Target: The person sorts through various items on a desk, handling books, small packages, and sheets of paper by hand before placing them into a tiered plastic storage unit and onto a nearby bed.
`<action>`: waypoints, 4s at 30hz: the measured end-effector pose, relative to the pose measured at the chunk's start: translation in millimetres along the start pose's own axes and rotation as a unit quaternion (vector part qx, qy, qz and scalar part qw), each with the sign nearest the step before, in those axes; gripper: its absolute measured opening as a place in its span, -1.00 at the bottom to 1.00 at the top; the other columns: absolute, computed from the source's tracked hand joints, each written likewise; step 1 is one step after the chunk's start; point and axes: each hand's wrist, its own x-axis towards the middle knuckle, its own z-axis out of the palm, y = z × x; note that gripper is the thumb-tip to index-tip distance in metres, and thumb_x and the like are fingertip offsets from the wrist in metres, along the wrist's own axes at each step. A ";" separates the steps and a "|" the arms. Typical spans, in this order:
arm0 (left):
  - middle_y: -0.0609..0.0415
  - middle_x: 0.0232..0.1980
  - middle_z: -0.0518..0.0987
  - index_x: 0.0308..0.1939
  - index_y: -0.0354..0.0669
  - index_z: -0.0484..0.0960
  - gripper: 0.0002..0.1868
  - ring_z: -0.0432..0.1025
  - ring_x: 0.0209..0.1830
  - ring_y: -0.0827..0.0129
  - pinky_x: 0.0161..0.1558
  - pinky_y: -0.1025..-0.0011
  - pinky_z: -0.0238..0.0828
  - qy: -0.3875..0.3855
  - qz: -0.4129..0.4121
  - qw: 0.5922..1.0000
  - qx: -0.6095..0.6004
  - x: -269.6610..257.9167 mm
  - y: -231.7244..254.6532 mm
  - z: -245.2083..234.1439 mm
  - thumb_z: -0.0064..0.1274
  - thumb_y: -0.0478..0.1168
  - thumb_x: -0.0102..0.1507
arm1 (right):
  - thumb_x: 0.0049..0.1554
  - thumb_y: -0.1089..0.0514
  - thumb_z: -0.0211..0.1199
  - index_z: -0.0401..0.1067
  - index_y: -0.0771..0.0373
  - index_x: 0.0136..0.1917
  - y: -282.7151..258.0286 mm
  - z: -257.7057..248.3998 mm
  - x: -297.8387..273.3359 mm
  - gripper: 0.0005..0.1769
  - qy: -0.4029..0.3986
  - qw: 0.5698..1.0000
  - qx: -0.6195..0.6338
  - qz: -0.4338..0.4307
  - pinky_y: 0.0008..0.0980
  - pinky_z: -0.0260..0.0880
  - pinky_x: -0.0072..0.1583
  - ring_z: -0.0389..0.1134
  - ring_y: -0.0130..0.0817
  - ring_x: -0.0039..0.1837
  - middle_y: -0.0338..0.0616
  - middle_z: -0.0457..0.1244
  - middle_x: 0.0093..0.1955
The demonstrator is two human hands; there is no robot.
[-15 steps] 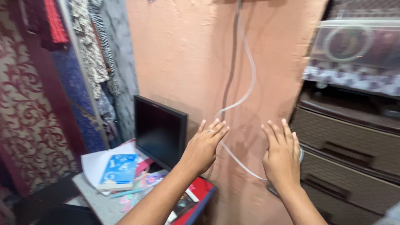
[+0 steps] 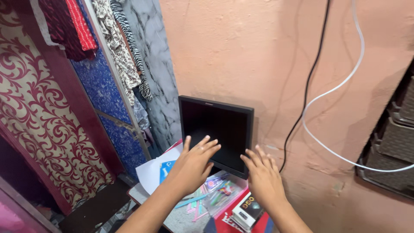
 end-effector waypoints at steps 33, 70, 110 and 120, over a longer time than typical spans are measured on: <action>0.04 0.19 0.60 0.22 0.09 0.59 -0.54 0.49 0.17 0.08 0.14 0.11 0.43 -0.295 -0.218 0.930 -0.016 -142.3 0.1 48.7 0.13 -0.16 0.21 | 0.02 0.11 0.30 0.07 0.11 0.54 62.3 33.5 -80.3 -0.14 -0.078 0.996 0.000 0.041 -0.02 -0.09 0.54 -0.08 -0.26 0.66 -0.16 0.08 0.54; 0.05 0.52 0.31 0.30 -0.08 0.50 -0.43 0.28 0.42 0.09 0.33 0.15 0.24 -0.126 -0.115 0.979 -0.109 -191.7 -197.3 12.0 0.11 -0.17 0.19 | 0.04 0.12 0.28 0.26 0.10 0.42 -188.7 130.9 -4.4 -0.33 -0.031 0.994 0.087 0.054 0.00 0.08 0.47 0.17 -0.04 0.51 0.09 0.22 0.41; 0.02 0.28 0.53 0.18 -0.07 0.56 -0.62 0.44 0.23 0.04 0.22 0.16 0.37 -0.096 -0.392 0.894 -0.197 -103.2 -266.7 157.2 0.02 -0.24 0.27 | 0.11 0.13 0.21 0.18 -0.06 0.47 -131.9 310.0 69.8 -0.34 -0.249 0.961 0.082 0.087 0.07 -0.15 0.56 0.18 -0.36 0.49 -0.28 0.25 0.38; -0.07 0.23 0.56 0.21 -0.13 0.54 -0.57 0.44 0.21 0.01 0.19 0.10 0.36 -0.058 -0.307 0.938 -0.152 -102.7 -245.6 142.8 0.04 -0.27 0.24 | 0.07 0.14 0.24 0.21 -0.03 0.44 -132.0 286.5 63.2 -0.34 -0.216 0.969 0.084 0.086 0.08 -0.09 0.54 0.20 -0.34 0.48 -0.26 0.25 0.39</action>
